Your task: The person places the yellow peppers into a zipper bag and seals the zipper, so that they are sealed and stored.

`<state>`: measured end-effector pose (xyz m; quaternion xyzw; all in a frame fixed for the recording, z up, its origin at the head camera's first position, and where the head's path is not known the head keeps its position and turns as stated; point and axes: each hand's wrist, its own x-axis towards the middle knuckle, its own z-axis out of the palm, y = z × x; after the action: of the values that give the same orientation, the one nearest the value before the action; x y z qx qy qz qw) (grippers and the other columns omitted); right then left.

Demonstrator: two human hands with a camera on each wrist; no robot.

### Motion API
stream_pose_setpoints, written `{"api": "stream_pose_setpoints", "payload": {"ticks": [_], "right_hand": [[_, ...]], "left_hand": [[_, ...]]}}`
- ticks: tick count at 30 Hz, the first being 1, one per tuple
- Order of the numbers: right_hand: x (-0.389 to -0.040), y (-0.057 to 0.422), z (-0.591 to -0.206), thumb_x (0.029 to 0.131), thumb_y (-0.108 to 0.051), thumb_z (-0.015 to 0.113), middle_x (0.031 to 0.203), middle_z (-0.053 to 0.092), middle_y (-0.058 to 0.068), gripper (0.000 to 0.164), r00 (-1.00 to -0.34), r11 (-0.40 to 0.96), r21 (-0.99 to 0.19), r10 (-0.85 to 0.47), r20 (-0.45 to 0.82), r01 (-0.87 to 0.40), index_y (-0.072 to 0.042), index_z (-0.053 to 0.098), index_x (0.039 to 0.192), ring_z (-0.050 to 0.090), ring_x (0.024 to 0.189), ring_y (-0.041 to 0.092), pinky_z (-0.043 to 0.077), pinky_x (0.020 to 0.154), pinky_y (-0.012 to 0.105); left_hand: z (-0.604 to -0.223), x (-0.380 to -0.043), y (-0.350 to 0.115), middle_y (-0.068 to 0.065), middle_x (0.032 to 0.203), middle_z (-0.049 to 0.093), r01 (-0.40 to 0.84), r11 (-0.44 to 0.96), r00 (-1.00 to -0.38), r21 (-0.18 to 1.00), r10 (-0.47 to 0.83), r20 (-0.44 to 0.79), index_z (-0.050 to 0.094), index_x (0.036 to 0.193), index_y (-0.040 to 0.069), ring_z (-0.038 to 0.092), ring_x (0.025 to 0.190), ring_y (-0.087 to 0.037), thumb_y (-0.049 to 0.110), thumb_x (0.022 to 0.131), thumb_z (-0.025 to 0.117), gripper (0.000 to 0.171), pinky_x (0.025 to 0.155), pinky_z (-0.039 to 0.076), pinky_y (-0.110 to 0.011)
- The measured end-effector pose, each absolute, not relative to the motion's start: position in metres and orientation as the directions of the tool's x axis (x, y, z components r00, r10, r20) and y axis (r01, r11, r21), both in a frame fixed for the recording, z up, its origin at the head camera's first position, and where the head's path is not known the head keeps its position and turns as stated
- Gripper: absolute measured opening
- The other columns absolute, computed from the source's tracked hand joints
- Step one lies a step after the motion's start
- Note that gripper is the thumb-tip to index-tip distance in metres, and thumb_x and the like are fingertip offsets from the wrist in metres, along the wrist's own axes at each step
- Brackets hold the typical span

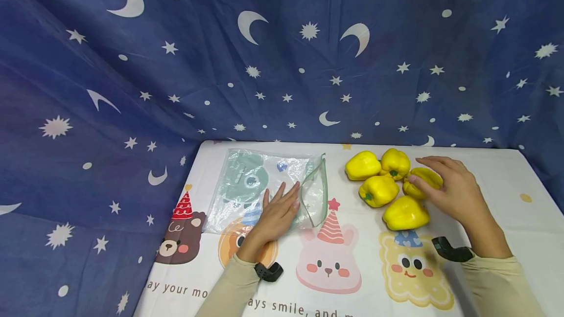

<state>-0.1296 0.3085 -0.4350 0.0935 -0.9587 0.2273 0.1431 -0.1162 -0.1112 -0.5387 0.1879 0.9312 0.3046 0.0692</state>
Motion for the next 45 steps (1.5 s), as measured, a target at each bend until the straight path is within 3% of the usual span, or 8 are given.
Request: {"api": "stream_pose_setpoints", "payload": {"ticks": [12,19,28,45], "right_hand": [[-0.136,0.345,-0.454,0.094,-0.041,0.071,0.141,0.052,0.032,0.06,-0.981,0.904,-0.402,-0.077,0.176,-0.143,-0.002,0.06,0.138,0.05,0.121,0.054,0.044,0.088,0.072],[-0.14,0.358,-0.467,0.094,-0.044,0.071,0.143,0.048,0.035,0.065,-0.99,0.9,-0.419,-0.073,0.118,-0.116,0.0,0.057,0.14,0.044,0.128,0.055,0.035,0.1,0.075],[-0.143,0.373,-0.48,0.096,-0.049,0.066,0.148,0.039,0.038,0.074,-0.997,0.901,-0.428,-0.077,0.008,-0.073,-0.003,0.046,0.15,0.036,0.133,0.06,0.026,0.101,0.08],[-0.142,0.373,-0.493,0.093,-0.052,0.071,0.145,0.044,0.04,0.086,-0.995,0.869,-0.495,-0.065,-0.078,-0.018,-0.003,0.039,0.155,0.045,0.122,0.06,0.035,0.096,0.078]], "left_hand": [[-0.537,-0.118,-0.113,0.016,0.166,0.025,0.301,0.73,-0.917,0.613,0.397,-0.023,0.03,0.161,0.024,0.01,0.16,-0.025,0.048,0.111,0.023,0.056,0.122,-0.011,-0.064],[-0.535,-0.119,-0.113,0.015,0.165,0.027,0.295,0.713,-0.915,0.636,0.403,-0.026,0.031,0.161,0.024,0.009,0.16,-0.025,0.047,0.112,0.025,0.055,0.122,-0.012,-0.063],[-0.533,-0.119,-0.115,0.015,0.166,0.026,0.293,0.703,-0.912,0.649,0.409,-0.032,0.029,0.162,0.024,0.008,0.16,-0.026,0.046,0.112,0.024,0.055,0.122,-0.013,-0.063],[-0.536,-0.118,-0.114,0.017,0.166,0.024,0.287,0.698,-0.912,0.656,0.408,-0.034,0.029,0.162,0.025,0.008,0.161,-0.025,0.048,0.112,0.022,0.056,0.122,-0.014,-0.062]]}}
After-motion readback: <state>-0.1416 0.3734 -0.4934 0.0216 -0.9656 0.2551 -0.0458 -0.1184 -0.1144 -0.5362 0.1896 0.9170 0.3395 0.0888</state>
